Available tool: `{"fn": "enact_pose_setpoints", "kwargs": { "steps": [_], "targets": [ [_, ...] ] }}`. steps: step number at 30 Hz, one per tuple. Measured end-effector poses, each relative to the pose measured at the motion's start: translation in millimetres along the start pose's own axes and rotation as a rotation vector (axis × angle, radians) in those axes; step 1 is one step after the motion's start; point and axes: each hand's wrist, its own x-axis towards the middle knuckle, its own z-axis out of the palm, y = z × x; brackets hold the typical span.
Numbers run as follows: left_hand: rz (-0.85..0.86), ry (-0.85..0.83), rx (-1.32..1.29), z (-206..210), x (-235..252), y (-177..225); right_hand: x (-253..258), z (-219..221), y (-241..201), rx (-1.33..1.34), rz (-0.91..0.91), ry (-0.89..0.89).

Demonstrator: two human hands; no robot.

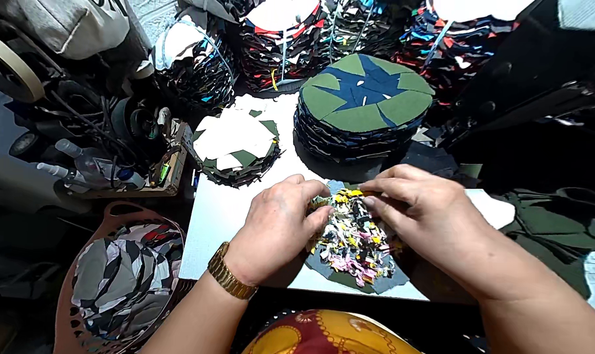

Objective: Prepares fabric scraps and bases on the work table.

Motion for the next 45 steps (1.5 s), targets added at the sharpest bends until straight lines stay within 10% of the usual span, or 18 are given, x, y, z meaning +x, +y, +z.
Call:
{"fn": "enact_pose_setpoints", "kwargs": {
  "steps": [45],
  "targets": [
    [0.263,-0.077,0.058,15.0,-13.0,22.5,-19.1,-16.6,-18.1,0.026,-0.008,0.007]
  ]
}}
